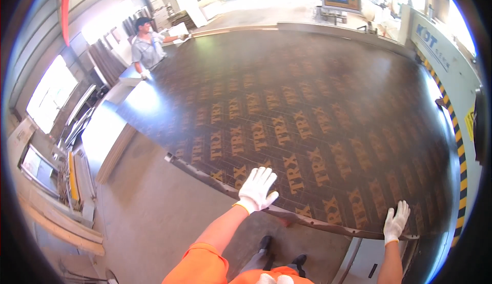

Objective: The person, alongside a coworker, loads a wooden panel onto a cutting machine, blows dust off with an air nozzle, and feeds the board into the machine. After trimming, they remove the panel and stack it onto a pile on the floor.

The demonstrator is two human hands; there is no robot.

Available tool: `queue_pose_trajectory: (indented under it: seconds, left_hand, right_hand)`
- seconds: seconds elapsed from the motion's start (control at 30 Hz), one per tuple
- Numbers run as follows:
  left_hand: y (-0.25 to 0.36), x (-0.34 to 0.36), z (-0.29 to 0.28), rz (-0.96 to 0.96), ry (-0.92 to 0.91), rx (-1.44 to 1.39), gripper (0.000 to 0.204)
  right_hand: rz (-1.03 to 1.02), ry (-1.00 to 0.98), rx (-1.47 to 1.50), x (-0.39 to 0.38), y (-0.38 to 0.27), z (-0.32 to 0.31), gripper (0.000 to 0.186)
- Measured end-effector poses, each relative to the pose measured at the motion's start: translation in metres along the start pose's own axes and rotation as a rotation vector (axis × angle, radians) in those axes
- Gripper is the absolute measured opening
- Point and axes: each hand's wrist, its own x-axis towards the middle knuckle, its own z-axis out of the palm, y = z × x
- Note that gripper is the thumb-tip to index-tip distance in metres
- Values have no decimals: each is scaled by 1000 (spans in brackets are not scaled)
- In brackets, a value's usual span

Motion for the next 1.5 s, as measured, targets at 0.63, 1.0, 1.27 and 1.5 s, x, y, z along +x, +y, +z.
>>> queue_pose_trajectory:
  seconds: [0.63,1.0,1.27,1.5]
  left_hand:
    - [-5,21,47,84,-46,-9,77]
    - [93,40,45,375,-179,-22,102]
    - [108,41,40,412,-125,-61,99]
    - [113,39,38,405,-100,-86,98]
  right_hand:
    - [-50,167,100,31,14,3,50]
    - [33,171,191,22,25,-9,45]
    - [28,161,197,20,32,-14,43]
    - [82,10,132,19,34,-28,55]
